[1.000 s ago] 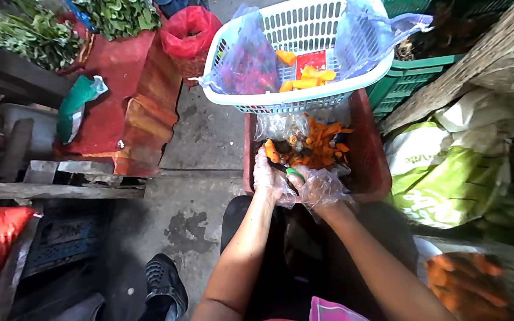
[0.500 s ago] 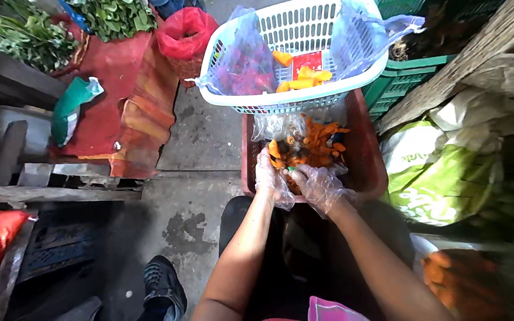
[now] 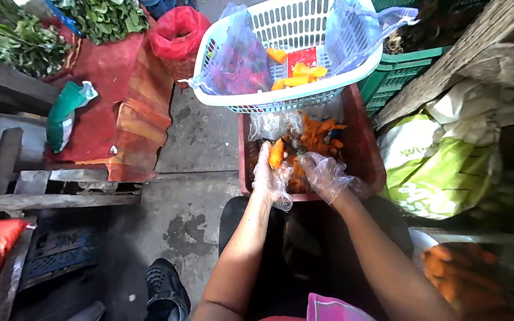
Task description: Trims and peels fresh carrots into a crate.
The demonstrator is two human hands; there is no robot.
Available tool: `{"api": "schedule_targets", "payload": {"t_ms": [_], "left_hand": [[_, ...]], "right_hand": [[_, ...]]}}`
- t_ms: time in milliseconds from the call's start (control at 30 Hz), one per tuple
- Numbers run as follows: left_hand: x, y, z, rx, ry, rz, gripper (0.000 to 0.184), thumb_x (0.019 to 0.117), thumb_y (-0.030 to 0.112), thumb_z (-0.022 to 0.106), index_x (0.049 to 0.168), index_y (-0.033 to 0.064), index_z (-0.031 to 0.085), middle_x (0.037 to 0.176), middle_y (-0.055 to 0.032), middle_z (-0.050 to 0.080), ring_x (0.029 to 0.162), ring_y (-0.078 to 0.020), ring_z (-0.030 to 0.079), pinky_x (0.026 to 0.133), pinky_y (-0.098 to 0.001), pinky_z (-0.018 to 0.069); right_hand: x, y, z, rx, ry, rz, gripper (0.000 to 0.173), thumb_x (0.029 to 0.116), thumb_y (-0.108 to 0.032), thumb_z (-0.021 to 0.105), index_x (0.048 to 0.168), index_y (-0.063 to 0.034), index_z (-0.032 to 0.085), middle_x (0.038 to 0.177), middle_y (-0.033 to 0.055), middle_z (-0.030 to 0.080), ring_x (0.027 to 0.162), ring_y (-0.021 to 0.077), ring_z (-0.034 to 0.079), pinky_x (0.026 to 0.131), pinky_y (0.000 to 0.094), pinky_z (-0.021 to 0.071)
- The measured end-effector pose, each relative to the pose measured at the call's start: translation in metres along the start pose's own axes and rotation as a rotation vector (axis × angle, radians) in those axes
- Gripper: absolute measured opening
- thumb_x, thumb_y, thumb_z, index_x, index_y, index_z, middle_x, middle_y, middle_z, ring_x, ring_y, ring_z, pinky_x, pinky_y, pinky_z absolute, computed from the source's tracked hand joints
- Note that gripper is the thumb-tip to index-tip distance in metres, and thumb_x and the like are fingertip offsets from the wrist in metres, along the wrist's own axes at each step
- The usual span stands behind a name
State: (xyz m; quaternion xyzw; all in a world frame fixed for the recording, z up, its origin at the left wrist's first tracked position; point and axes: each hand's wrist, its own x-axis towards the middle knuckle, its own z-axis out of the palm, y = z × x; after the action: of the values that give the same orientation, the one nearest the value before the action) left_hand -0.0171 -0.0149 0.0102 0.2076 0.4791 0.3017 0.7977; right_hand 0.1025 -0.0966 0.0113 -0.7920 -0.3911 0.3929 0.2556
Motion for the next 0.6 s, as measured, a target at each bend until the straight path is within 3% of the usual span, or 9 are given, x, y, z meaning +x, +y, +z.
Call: {"api": "schedule_targets", "payload": {"t_ms": [67, 167, 300, 433, 600], "left_hand": [[-0.001, 0.0, 0.003, -0.002, 0.049, 0.058, 0.032, 0.1064, 0.044, 0.043, 0.105, 0.0171, 0.06, 0.082, -0.0002, 0.062, 0.065, -0.0093, 0.061, 0.056, -0.0244, 0.0531], [0.004, -0.001, -0.002, 0.022, 0.075, 0.153, 0.041, 0.1086, 0.048, 0.037, 0.121, 0.0156, 0.058, 0.102, -0.0039, 0.065, 0.09, -0.0149, 0.064, 0.076, -0.0347, 0.0555], [0.002, 0.0, 0.001, 0.01, 0.132, 0.133, 0.043, 0.1085, 0.053, 0.032, 0.112, 0.0189, 0.057, 0.089, 0.0, 0.061, 0.076, -0.0103, 0.061, 0.065, -0.0284, 0.0531], [0.003, 0.002, 0.0, -0.079, 0.163, 0.104, 0.041, 0.1075, 0.054, 0.035, 0.103, 0.0188, 0.056, 0.077, 0.0005, 0.058, 0.062, -0.0097, 0.058, 0.055, -0.0255, 0.0507], [0.003, 0.001, -0.003, -0.11, 0.137, 0.121, 0.033, 0.1075, 0.047, 0.039, 0.1, 0.0195, 0.056, 0.079, 0.001, 0.058, 0.067, -0.0102, 0.059, 0.059, -0.0277, 0.0521]], "right_hand": [[-0.009, 0.001, 0.002, 0.01, -0.016, -0.115, 0.039, 0.1093, -0.038, 0.049, 0.126, -0.008, 0.068, 0.105, 0.0195, 0.072, 0.101, 0.0356, 0.07, 0.091, 0.06, 0.0527], [-0.016, -0.001, 0.01, -0.115, 0.023, -0.255, 0.037, 0.1071, -0.036, 0.053, 0.123, -0.0082, 0.072, 0.099, 0.02, 0.074, 0.097, 0.0392, 0.072, 0.087, 0.062, 0.054], [-0.019, -0.005, 0.014, -0.197, 0.014, -0.256, 0.039, 0.1067, -0.039, 0.053, 0.12, -0.0089, 0.072, 0.097, 0.0202, 0.074, 0.097, 0.04, 0.072, 0.085, 0.0624, 0.0536], [-0.019, -0.009, 0.012, -0.234, -0.05, -0.208, 0.041, 0.1076, -0.041, 0.05, 0.124, -0.0104, 0.071, 0.1, 0.0197, 0.074, 0.101, 0.0398, 0.071, 0.088, 0.0615, 0.053], [-0.017, -0.014, 0.016, -0.279, -0.042, -0.157, 0.04, 0.107, -0.043, 0.052, 0.124, -0.0114, 0.071, 0.103, 0.0203, 0.074, 0.103, 0.0407, 0.071, 0.088, 0.0621, 0.053]]}}
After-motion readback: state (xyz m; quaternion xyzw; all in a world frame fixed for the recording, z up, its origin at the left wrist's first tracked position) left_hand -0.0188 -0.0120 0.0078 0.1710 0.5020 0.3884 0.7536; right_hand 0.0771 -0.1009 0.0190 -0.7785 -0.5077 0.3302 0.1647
